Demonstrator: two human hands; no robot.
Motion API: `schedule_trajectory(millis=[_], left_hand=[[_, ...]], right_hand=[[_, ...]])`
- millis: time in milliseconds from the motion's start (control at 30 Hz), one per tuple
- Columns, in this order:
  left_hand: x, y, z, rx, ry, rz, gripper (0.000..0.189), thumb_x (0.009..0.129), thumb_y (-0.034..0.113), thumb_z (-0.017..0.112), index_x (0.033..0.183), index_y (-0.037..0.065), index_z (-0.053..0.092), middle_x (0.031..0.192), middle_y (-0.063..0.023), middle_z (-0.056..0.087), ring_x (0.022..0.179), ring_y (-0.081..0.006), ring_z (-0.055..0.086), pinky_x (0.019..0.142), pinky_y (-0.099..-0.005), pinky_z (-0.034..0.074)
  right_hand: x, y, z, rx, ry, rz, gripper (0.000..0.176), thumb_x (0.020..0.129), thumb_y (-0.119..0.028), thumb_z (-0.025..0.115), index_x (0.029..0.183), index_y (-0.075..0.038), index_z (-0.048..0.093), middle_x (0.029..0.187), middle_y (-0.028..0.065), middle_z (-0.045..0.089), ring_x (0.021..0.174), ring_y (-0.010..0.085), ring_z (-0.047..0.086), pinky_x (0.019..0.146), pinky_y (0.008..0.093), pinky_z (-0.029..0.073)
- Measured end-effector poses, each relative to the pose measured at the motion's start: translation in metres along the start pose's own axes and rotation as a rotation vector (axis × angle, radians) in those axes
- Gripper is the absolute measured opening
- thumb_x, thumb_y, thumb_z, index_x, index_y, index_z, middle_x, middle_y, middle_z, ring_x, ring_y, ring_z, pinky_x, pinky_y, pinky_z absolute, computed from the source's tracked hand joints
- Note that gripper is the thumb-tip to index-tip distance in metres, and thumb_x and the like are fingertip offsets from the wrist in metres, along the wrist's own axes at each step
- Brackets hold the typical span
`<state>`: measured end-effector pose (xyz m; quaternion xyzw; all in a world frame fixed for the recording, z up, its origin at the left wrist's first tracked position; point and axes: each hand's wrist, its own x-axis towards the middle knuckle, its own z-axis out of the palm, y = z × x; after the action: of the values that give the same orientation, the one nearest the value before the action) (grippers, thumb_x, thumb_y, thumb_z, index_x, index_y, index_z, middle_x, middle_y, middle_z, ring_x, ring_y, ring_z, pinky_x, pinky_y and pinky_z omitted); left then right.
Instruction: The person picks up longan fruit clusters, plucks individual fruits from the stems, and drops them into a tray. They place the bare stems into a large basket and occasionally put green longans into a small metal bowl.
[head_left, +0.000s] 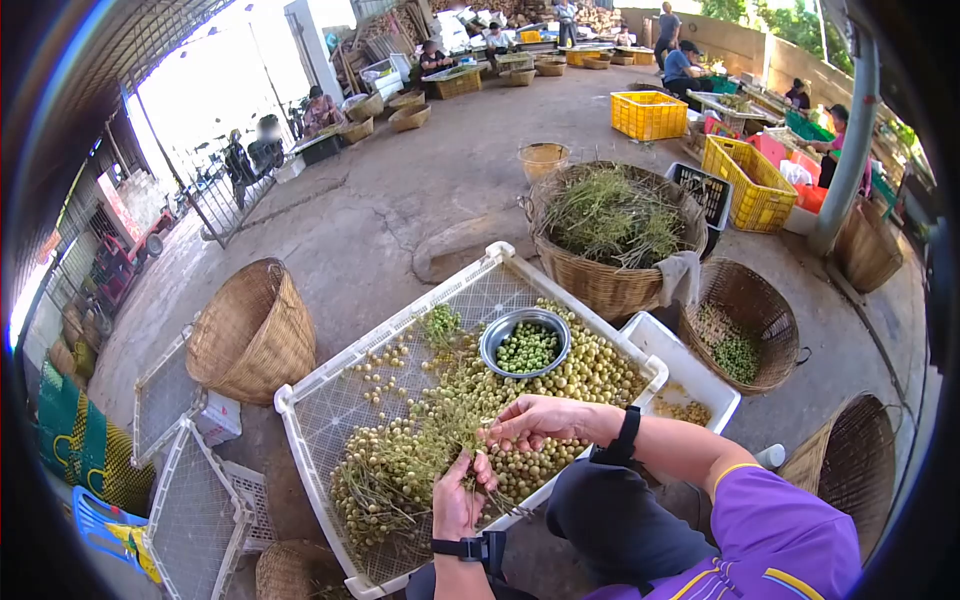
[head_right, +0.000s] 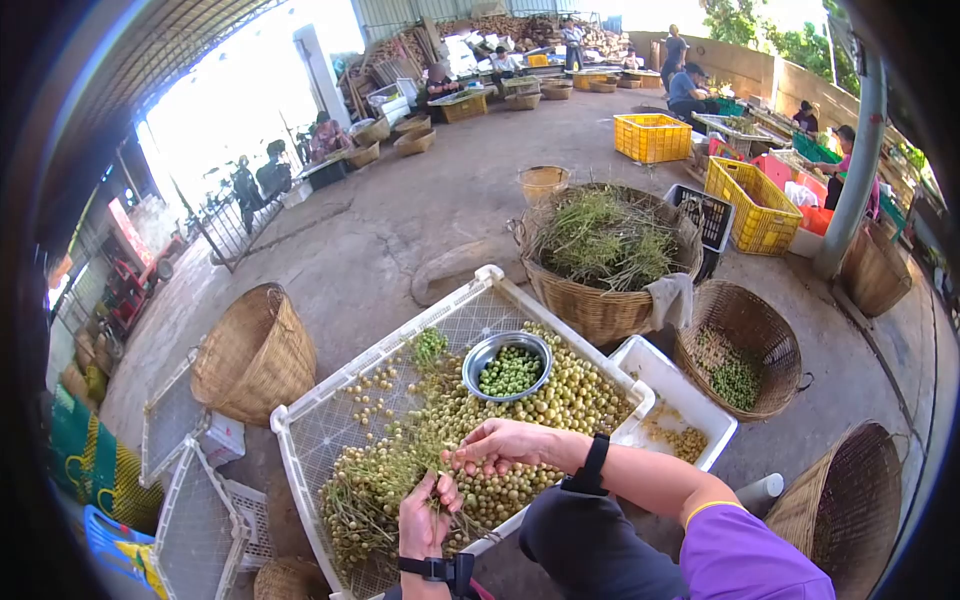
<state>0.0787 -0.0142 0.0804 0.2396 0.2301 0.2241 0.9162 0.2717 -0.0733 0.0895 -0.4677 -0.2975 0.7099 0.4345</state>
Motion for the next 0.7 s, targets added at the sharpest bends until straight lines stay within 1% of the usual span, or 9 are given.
schedule_trajectory(millis=[67,167,233,333,433,500,567,600,700], left_hand=[[0.0,-0.001,-0.005,0.022,0.014,0.053,0.023,0.09,0.014,0.051,0.103,-0.004,0.049,0.072,-0.0065,0.051,0.061,-0.013,0.046,0.054,-0.028,0.04],[-0.002,0.0,0.001,0.068,0.057,0.106,0.02,0.088,0.01,0.053,0.102,-0.004,0.05,0.073,-0.0077,0.052,0.061,-0.0147,0.048,0.055,-0.0301,0.044],[0.003,-0.002,-0.004,0.081,0.065,0.111,0.019,0.088,0.008,0.053,0.101,-0.004,0.05,0.074,-0.0084,0.053,0.061,-0.0156,0.049,0.055,-0.0308,0.045],[0.001,-0.004,-0.007,0.12,0.088,0.122,0.018,0.087,0.007,0.054,0.101,-0.003,0.05,0.075,-0.0096,0.054,0.061,-0.0167,0.051,0.056,-0.0312,0.046],[0.003,-0.002,-0.009,0.117,0.067,0.118,0.017,0.087,0.006,0.053,0.102,-0.002,0.051,0.076,-0.01,0.055,0.061,-0.0172,0.052,0.056,-0.031,0.046],[0.003,-0.002,-0.012,0.052,0.031,0.133,0.017,0.087,0.006,0.053,0.101,-0.003,0.051,0.076,-0.01,0.056,0.062,-0.0172,0.053,0.056,-0.0306,0.046],[0.005,-0.002,-0.015,0.107,0.057,0.143,0.016,0.087,0.007,0.053,0.099,-0.004,0.052,0.077,-0.009,0.056,0.063,-0.0168,0.053,0.056,-0.0306,0.045],[0.005,-0.001,-0.013,0.157,0.087,0.16,0.021,0.088,0.008,0.052,0.106,-0.002,0.05,0.078,-0.0066,0.054,0.064,-0.0151,0.05,0.056,-0.0293,0.043],[0.004,0.002,-0.01,0.168,0.146,0.159,0.029,0.088,0.008,0.05,0.116,0.0,0.048,0.081,-0.0024,0.051,0.066,-0.0122,0.045,0.057,-0.0268,0.04]], right_hand=[[0.0,0.001,-0.002,0.114,-0.045,0.004,0.023,0.088,-0.024,0.056,0.099,-0.004,0.06,0.072,-0.0011,0.061,0.048,0.0012,0.051,0.037,0.0122,0.035],[0.002,0.006,-0.008,0.298,-0.122,0.009,0.022,0.09,-0.022,0.053,0.102,-0.004,0.058,0.074,-0.0014,0.061,0.049,0.0004,0.052,0.039,0.012,0.037],[0.004,0.008,-0.007,0.322,-0.12,0.017,0.021,0.091,-0.021,0.051,0.103,-0.004,0.057,0.075,-0.0013,0.061,0.049,0.0003,0.051,0.039,0.0122,0.038],[0.005,0.007,0.0,0.39,0.029,-0.001,0.021,0.092,-0.02,0.05,0.104,-0.005,0.056,0.078,-0.002,0.06,0.05,0.0006,0.05,0.04,0.0129,0.04],[0.014,0.012,-0.011,0.658,-0.015,-0.077,0.022,0.092,-0.022,0.048,0.106,-0.006,0.056,0.079,-0.0034,0.06,0.052,0.0012,0.05,0.042,0.0121,0.039],[0.018,0.015,-0.023,0.668,-0.046,-0.095,0.022,0.091,-0.021,0.05,0.107,-0.007,0.056,0.083,-0.0024,0.062,0.058,0.0028,0.055,0.044,0.0133,0.042],[0.016,0.009,-0.024,0.516,0.062,-0.005,0.023,0.09,-0.018,0.051,0.109,-0.006,0.055,0.092,0.0016,0.064,0.071,0.0076,0.062,0.048,0.0159,0.049],[0.019,0.011,-0.027,0.36,0.116,-0.026,0.025,0.089,-0.014,0.05,0.111,-0.005,0.054,0.099,0.0053,0.064,0.083,0.0134,0.064,0.053,0.0198,0.054],[0.026,0.022,-0.044,0.192,0.191,0.033,0.027,0.088,-0.009,0.048,0.113,-0.004,0.052,0.096,0.0051,0.063,0.083,0.0141,0.064,0.056,0.0232,0.055]])
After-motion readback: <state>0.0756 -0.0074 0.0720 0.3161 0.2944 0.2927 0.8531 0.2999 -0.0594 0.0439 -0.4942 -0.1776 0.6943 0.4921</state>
